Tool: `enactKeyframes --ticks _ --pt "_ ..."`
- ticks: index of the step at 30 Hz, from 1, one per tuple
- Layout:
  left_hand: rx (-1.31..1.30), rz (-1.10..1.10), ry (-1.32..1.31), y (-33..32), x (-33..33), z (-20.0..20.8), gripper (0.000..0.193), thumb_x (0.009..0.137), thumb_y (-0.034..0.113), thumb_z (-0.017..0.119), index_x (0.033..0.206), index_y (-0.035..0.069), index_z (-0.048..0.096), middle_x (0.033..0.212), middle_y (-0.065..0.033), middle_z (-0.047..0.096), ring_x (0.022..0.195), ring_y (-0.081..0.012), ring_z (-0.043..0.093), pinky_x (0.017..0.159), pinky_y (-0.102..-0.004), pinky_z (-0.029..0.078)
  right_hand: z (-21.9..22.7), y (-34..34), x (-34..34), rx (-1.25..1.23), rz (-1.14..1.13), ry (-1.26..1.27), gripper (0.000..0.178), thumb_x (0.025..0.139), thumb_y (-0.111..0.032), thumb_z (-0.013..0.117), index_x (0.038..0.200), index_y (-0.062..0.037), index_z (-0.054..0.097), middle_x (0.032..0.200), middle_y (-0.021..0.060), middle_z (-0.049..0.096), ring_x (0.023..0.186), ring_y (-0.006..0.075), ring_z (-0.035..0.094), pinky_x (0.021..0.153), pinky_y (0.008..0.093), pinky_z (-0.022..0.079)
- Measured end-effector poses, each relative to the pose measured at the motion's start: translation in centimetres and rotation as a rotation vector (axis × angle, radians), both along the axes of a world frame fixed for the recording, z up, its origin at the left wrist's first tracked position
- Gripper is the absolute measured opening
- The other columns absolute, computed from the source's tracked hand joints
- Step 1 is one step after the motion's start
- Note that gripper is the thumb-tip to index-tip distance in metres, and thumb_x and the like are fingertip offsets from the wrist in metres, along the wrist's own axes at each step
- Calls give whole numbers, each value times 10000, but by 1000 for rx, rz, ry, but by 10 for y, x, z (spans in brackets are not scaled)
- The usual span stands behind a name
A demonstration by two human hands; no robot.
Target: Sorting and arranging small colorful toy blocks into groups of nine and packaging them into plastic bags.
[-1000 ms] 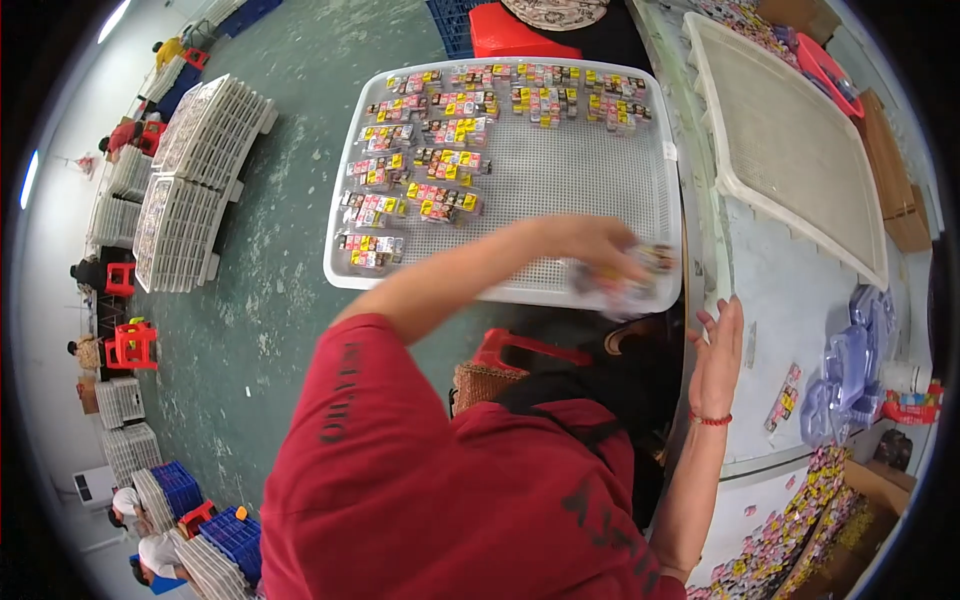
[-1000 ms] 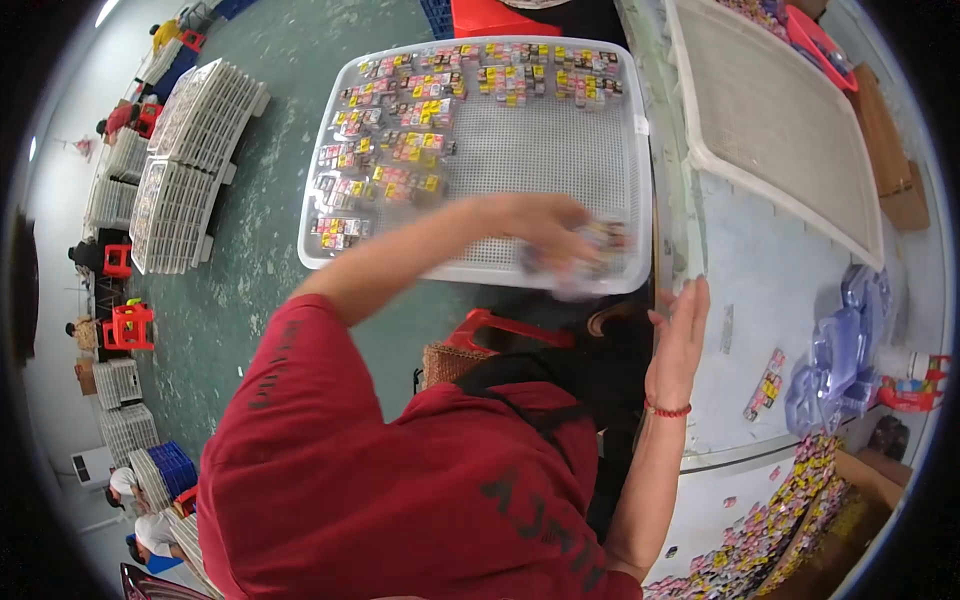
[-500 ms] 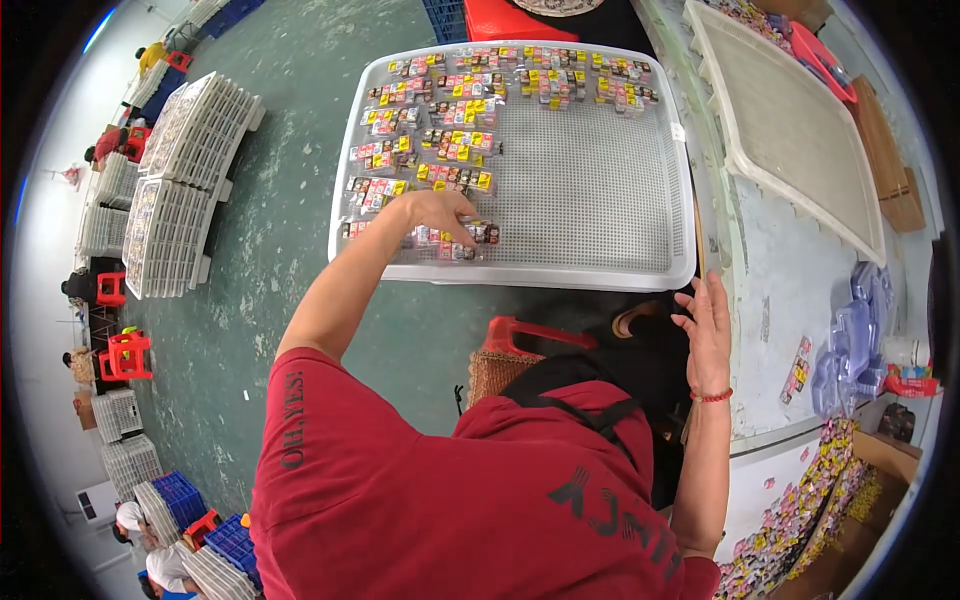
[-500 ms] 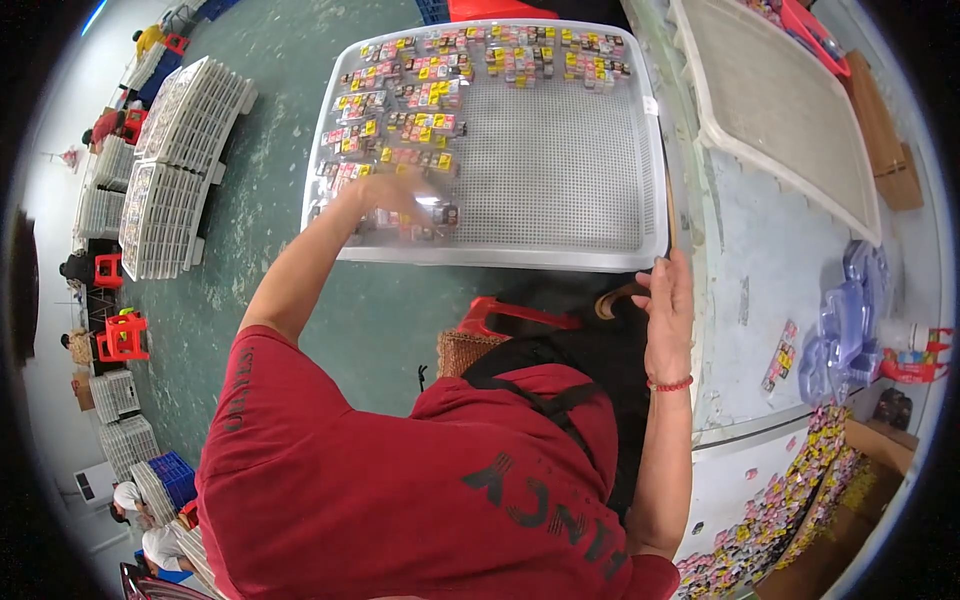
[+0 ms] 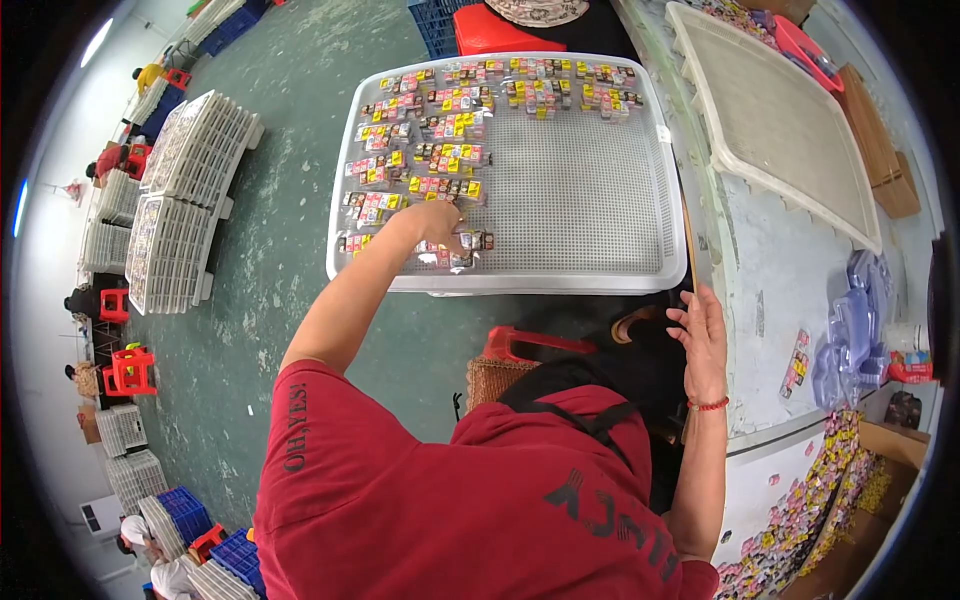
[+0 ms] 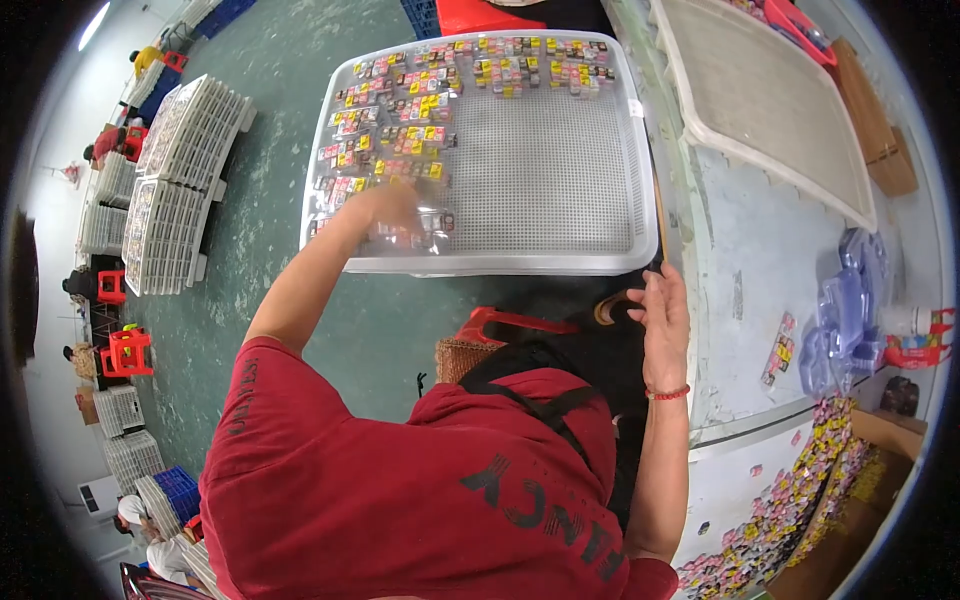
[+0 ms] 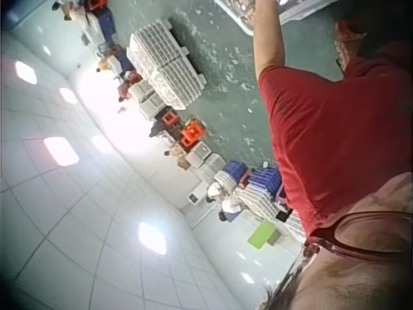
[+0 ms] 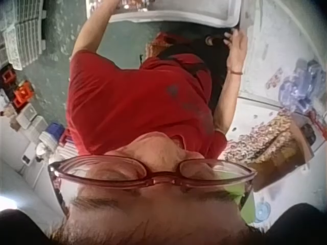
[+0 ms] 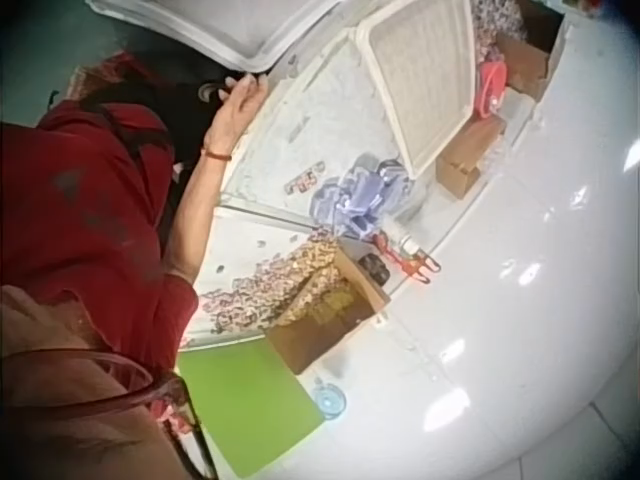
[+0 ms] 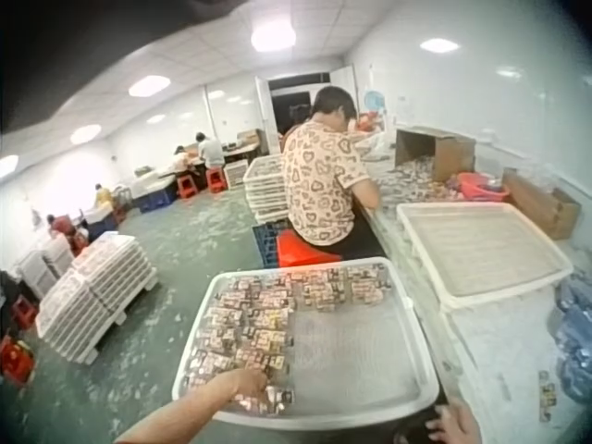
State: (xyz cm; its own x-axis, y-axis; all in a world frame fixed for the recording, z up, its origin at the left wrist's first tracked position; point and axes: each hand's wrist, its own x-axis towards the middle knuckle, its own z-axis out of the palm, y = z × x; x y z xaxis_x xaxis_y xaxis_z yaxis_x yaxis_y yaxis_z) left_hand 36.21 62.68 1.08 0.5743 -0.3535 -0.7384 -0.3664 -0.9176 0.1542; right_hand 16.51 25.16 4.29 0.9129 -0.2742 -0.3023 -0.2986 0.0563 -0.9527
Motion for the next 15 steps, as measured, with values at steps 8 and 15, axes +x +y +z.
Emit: enactKeyframes --ticks 8,15 --pt "92 -68 -456 -15 -8 14 404 704 341 774 980 62 677 979 -153 682 944 -324 654 806 -438 526 -7 -6 -7 19 13 -9 463 979 -294 511 1359 -57 395 1198 81 528 932 114 571 755 241 471" --pt "-440 -358 -503 -71 -29 -28 248 793 222 654 990 72 643 1084 -124 624 1047 -292 567 909 -411 452 -11 -12 -16 -9 27 -14 402 979 -248 511 1328 -67 428 1176 56 543 926 107 573 745 236 469"
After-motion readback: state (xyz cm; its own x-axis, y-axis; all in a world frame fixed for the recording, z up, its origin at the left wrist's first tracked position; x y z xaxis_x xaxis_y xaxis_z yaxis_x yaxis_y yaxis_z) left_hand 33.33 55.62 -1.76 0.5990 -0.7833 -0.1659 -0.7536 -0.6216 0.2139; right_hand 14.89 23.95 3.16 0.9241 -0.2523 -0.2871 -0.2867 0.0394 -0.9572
